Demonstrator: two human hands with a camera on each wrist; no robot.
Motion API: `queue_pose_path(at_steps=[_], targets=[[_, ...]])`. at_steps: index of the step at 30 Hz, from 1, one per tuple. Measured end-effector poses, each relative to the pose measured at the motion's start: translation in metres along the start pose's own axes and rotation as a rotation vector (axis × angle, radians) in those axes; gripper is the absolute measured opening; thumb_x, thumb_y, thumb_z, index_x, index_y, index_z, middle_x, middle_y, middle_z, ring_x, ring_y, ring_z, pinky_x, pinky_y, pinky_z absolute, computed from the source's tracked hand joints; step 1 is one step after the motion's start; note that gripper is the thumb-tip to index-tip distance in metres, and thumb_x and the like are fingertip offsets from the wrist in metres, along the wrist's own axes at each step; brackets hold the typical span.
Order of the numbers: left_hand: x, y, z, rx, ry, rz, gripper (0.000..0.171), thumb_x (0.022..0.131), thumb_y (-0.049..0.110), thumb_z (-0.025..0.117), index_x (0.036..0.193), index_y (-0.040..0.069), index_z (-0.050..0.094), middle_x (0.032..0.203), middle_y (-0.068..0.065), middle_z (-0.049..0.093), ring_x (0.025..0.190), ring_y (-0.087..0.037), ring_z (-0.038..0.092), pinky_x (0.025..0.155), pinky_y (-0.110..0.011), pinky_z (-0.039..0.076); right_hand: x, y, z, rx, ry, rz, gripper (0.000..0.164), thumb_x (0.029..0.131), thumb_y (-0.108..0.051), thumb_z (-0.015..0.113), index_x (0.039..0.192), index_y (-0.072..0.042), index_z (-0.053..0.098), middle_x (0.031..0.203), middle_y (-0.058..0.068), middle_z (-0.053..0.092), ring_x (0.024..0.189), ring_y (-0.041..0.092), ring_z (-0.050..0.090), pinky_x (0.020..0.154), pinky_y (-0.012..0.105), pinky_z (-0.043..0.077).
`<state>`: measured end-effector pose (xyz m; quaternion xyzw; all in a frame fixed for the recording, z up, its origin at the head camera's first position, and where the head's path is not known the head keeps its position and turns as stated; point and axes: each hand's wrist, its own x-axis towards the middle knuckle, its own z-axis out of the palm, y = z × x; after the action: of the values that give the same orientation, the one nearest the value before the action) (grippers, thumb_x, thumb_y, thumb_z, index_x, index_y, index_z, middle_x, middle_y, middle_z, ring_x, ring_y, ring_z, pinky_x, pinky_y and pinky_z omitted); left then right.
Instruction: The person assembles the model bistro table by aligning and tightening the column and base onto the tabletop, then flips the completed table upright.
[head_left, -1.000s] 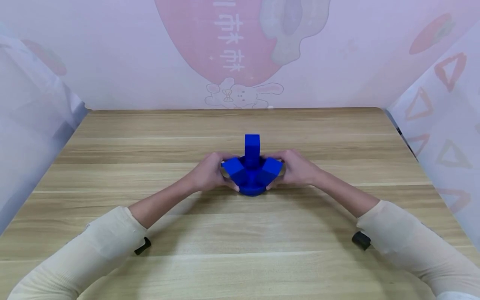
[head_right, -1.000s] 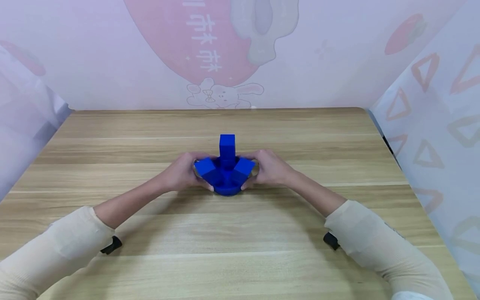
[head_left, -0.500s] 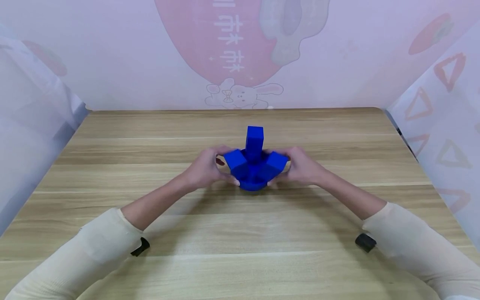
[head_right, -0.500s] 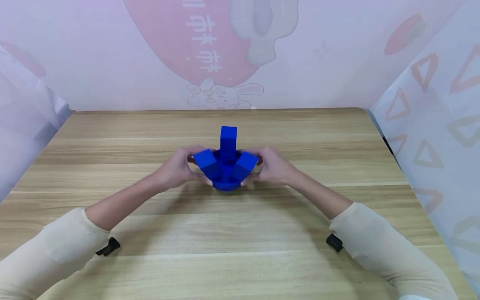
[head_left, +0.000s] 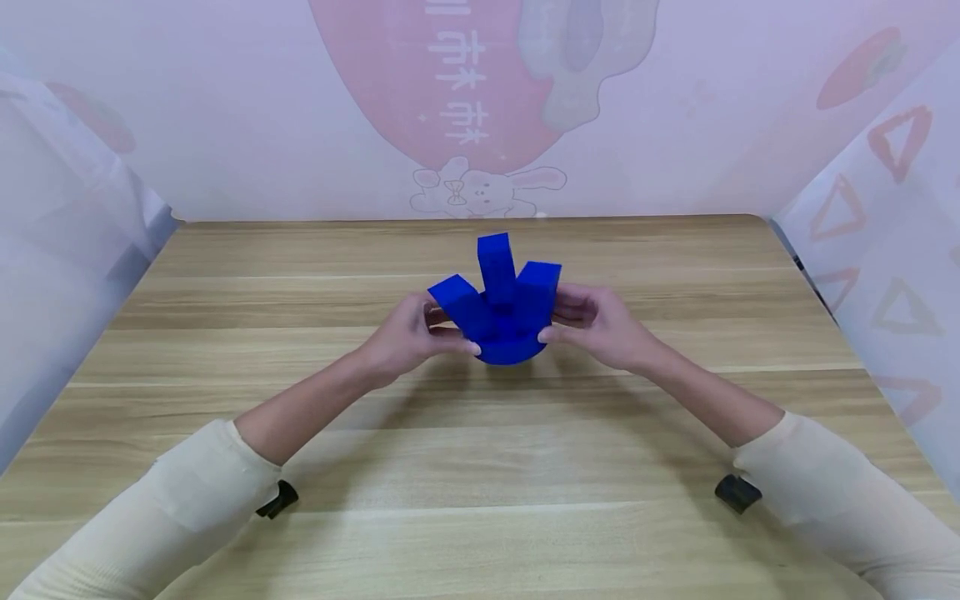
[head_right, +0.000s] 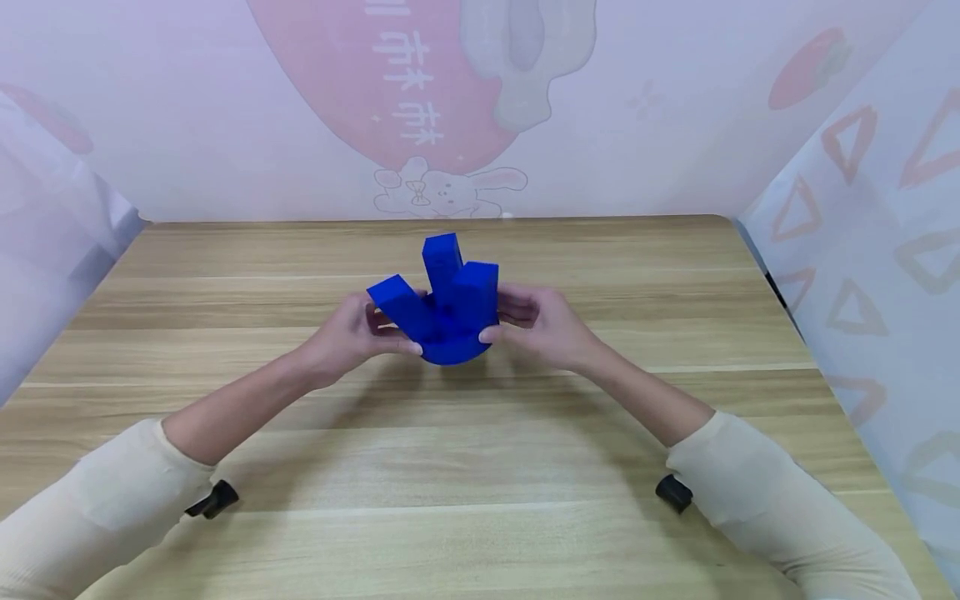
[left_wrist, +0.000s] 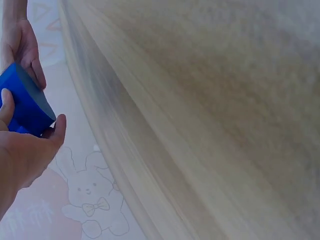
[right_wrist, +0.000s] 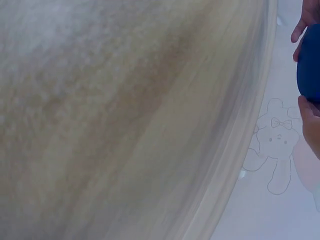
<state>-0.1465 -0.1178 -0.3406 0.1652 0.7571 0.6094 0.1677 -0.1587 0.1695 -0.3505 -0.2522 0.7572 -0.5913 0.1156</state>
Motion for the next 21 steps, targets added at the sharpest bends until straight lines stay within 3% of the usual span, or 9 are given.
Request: queue_pose_path(at_steps=[6, 11, 16, 21], targets=[[-0.001, 0.002, 0.002, -0.079, 0.056, -0.086, 0.056, 0.094, 0.001, 0.075, 0.145, -0.001, 0.053, 0.144, -0.018, 0.059, 0.13, -0.037, 0.061, 0.105, -0.044, 0.051, -0.001, -0.004, 0.002, 0.023, 0.02, 0.002, 0.055, 0.095, 0.011, 0.067, 0.146, 0.016, 0.046, 0.144, 0.032, 0.055, 0.132, 0.044, 0.057, 0.103, 0.033, 0.052], [-0.002, 0.003, 0.004, -0.085, 0.096, -0.07, 0.054, 0.097, 0.006, 0.073, 0.147, -0.004, 0.053, 0.144, -0.02, 0.059, 0.127, -0.037, 0.063, 0.109, -0.046, 0.048, -0.002, -0.004, 0.006, 0.035, 0.001, -0.068, 0.065, 0.09, 0.018, 0.066, 0.149, 0.019, 0.038, 0.15, 0.034, 0.048, 0.137, 0.046, 0.051, 0.107, 0.036, 0.048], [-0.002, 0.004, 0.006, -0.113, 0.119, -0.034, 0.043, 0.101, 0.005, 0.067, 0.141, -0.009, 0.057, 0.137, -0.025, 0.063, 0.117, -0.035, 0.069, 0.106, -0.044, 0.051, -0.001, -0.002, 0.013, -0.159, 0.063, -0.202, 0.047, 0.096, 0.016, 0.061, 0.142, 0.018, 0.049, 0.135, 0.033, 0.061, 0.122, 0.044, 0.064, 0.097, 0.036, 0.055], [-0.001, 0.008, 0.01, -0.192, 0.112, -0.053, 0.039, 0.107, 0.007, 0.056, 0.141, -0.013, 0.055, 0.136, -0.03, 0.062, 0.114, -0.039, 0.07, 0.099, -0.037, 0.055, -0.001, -0.006, 0.016, -0.301, 0.137, -0.196, 0.042, 0.1, 0.007, 0.063, 0.14, 0.012, 0.056, 0.13, 0.029, 0.066, 0.117, 0.04, 0.068, 0.092, 0.041, 0.057]])
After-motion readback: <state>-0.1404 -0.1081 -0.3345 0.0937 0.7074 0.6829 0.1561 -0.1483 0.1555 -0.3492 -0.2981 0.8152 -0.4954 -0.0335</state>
